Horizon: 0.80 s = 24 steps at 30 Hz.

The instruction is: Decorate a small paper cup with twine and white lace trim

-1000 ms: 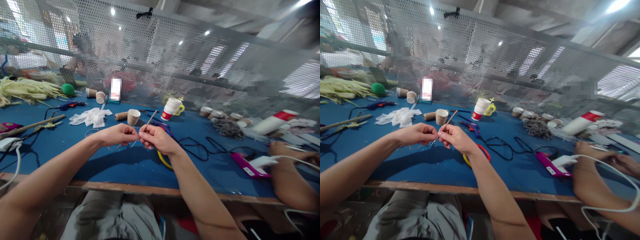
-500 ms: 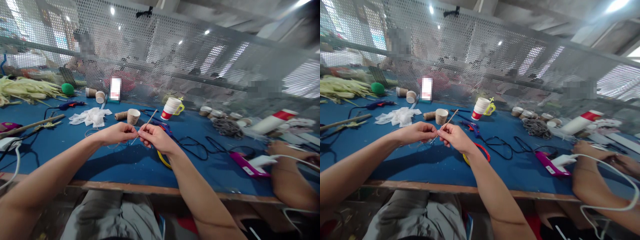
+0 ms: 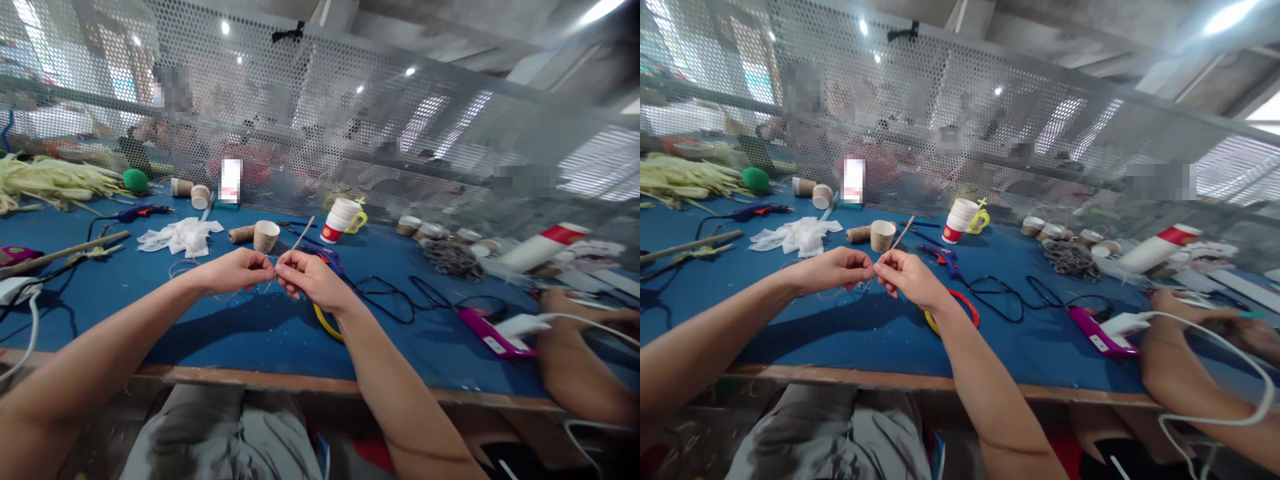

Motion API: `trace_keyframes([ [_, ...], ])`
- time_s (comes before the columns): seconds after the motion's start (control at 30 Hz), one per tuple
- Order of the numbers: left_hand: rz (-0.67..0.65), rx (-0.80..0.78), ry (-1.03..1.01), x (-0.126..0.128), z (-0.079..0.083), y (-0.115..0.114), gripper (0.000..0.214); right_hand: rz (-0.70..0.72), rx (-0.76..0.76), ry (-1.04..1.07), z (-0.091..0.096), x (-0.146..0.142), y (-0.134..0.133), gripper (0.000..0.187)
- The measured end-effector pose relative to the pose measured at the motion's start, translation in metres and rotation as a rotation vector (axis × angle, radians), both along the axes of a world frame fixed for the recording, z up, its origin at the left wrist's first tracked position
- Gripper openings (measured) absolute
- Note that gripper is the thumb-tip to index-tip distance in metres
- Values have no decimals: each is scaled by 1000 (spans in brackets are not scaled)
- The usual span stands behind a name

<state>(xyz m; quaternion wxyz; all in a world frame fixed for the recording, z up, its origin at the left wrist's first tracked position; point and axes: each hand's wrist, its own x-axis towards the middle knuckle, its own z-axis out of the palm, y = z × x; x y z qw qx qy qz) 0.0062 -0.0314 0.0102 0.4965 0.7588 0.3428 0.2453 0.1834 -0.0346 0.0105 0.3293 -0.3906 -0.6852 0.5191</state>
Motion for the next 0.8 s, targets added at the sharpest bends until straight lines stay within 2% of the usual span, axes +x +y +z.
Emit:
trace_keyframes([
  [0.17,81,47,44,2,-1,0,21,-94,37,-87,-1,-1,1,24],
  [0.5,-37,-147,-102,-1,1,1,16,25,-6,17,2,1,-1,19],
  [0.6,-43,-132,-94,0,0,0,18,38,-24,28,2,1,-1,19],
  [0.8,-3,-58,-49,1,-2,2,24,-48,-9,-19,1,-3,-1,25],
])
